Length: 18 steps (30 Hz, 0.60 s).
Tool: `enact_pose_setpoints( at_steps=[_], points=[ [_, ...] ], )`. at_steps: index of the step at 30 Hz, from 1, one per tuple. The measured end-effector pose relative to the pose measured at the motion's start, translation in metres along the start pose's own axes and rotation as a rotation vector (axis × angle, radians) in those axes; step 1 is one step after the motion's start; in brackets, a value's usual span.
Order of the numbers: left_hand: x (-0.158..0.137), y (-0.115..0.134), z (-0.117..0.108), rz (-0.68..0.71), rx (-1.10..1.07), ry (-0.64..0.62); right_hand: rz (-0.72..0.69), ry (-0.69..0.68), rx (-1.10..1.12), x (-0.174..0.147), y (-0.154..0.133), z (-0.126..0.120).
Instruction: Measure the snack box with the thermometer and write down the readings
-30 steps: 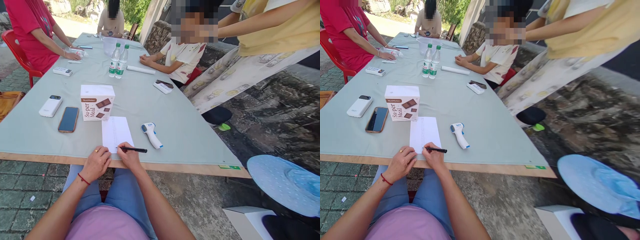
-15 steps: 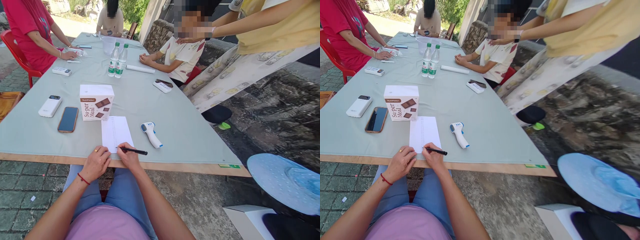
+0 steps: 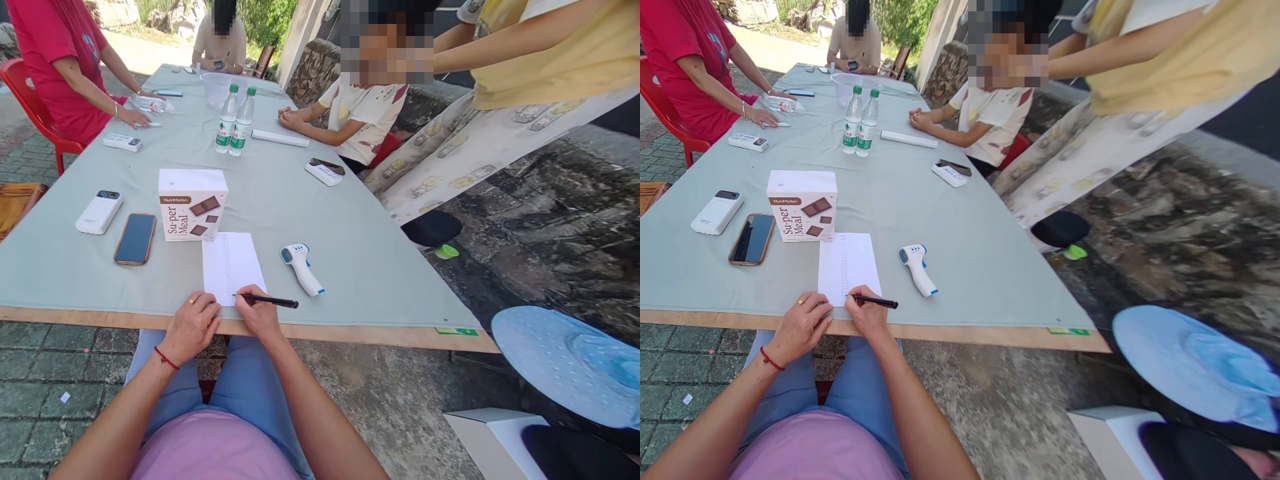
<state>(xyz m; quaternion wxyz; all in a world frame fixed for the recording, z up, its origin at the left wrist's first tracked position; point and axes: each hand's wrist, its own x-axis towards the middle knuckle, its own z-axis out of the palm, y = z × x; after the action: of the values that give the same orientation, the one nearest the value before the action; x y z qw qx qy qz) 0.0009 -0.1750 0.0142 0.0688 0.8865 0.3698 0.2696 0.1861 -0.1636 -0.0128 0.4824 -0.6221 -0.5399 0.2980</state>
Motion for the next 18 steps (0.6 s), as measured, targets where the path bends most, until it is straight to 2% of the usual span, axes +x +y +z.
enact_pose_setpoints(
  at_steps=[10,18],
  points=[
    [-0.0002,0.0002,-0.0003,-0.007,-0.001,-0.007,0.023,0.04,0.011,0.0001,-0.0014,-0.001],
    [0.0001,-0.0003,0.0002,0.002,0.009,0.002,-0.004,0.016,-0.036,0.0001,-0.0026,-0.0012]
  ],
)
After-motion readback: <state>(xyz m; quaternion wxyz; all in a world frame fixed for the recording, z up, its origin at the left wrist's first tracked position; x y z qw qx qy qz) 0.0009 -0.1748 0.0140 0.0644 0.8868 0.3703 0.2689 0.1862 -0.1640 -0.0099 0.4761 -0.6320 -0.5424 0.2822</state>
